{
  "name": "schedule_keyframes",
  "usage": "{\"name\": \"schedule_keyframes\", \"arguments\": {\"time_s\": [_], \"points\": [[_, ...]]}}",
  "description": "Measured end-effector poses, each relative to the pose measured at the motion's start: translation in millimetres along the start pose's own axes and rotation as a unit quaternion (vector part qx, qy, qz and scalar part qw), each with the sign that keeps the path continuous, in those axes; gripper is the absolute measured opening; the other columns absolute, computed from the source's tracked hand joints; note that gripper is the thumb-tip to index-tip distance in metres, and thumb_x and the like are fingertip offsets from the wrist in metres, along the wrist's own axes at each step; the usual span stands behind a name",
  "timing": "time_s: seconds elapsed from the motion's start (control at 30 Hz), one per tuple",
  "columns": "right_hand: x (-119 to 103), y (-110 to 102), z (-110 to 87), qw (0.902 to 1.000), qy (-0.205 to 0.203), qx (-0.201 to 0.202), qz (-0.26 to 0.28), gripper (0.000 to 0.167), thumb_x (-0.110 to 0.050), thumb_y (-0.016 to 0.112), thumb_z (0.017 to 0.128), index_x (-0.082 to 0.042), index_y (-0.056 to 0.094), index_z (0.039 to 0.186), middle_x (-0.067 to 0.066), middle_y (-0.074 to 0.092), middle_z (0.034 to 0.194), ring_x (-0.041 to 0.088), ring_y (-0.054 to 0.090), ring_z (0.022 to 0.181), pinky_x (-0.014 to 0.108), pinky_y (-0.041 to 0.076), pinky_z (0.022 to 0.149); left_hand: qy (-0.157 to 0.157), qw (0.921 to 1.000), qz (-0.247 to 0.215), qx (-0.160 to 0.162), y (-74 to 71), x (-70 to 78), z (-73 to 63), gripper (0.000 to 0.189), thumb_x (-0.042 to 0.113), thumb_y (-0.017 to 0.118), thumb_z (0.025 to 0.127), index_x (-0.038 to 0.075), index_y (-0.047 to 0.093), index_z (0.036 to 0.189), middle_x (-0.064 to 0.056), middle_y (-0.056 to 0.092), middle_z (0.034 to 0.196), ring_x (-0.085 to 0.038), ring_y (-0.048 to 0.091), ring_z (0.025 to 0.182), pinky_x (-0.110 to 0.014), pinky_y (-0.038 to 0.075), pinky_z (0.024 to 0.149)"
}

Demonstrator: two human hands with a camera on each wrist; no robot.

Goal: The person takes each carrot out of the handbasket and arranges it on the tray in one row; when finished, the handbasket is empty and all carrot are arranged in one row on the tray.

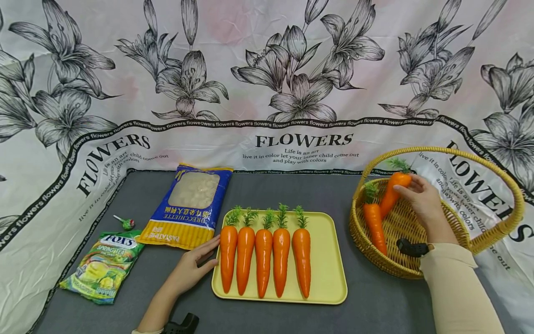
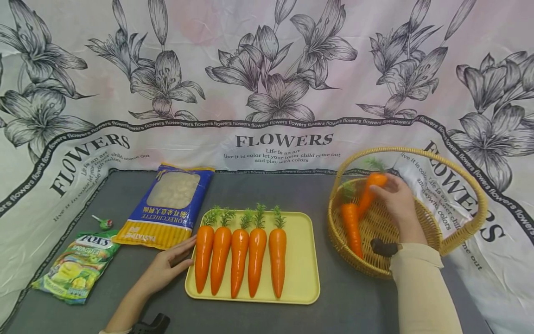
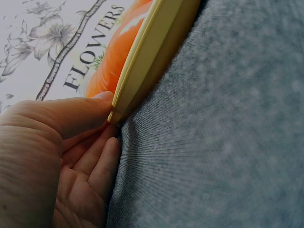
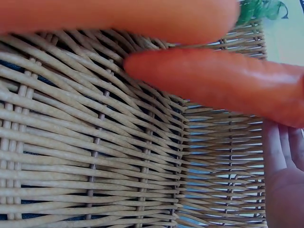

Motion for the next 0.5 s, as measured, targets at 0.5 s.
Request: {"name": "schedule_keyframes", "arguments": {"time_s": [0.5], "points": [[-11, -8, -3.3, 0.9985, -0.011, 0.052, 0.008, 0.073, -0.018, 0.07, 0.087, -0.006, 0.033, 0.148, -0.024, 0.055, 0.097, -0.011, 0.052, 0.087, 0.002, 0.045, 0.069, -0.002, 1.0, 0.005, -0.003, -0.3, 0.2, -0.3, 0.053, 0.023, 0.062, 0.092, 0.009, 0.047, 0.141, -0.007, 0.042, 0.148, -0.017, 0.039, 0.134, -0.015, 0.041, 0.1]]}}
Point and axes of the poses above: each hand's wrist, its own z-axis towards the middle knuckle, its own y-axis out of the palm, x = y × z, the point moved 7 cm from there along z, towards the middle knuckle
